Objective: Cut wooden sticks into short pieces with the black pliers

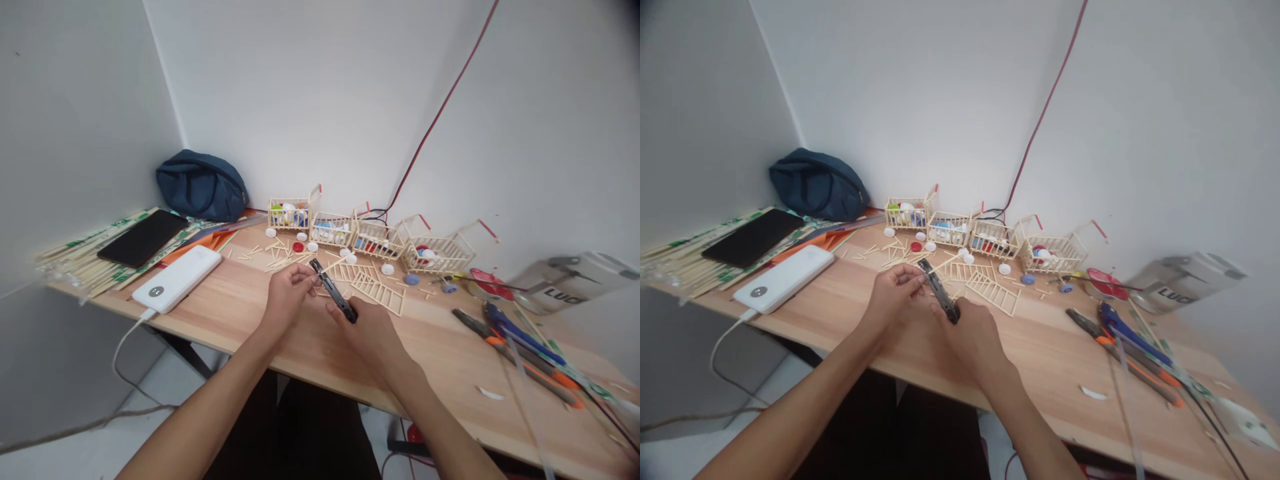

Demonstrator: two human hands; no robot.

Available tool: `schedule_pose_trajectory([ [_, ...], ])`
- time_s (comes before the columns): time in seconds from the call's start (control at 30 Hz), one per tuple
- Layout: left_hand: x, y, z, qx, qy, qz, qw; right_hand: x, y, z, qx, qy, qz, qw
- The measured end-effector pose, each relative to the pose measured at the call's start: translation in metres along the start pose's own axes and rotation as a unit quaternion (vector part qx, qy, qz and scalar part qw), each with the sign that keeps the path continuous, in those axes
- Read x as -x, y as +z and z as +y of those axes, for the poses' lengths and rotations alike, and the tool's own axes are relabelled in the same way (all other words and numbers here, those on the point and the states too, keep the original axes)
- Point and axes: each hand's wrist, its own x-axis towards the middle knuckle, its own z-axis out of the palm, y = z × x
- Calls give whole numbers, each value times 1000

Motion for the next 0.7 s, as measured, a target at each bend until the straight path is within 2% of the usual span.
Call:
schedule_pose_trajectory([
  [0.27, -2, -4, 0, -27, 41, -11, 999, 1, -2, -4, 29, 4, -20, 999],
  [0.47, -2, -4, -7, -17, 45, -27, 998, -1, 0, -4, -4, 19, -35, 999],
  [0.7, -3, -4, -5, -60, 37, -37, 997, -6, 7, 3, -30, -12, -32, 999],
])
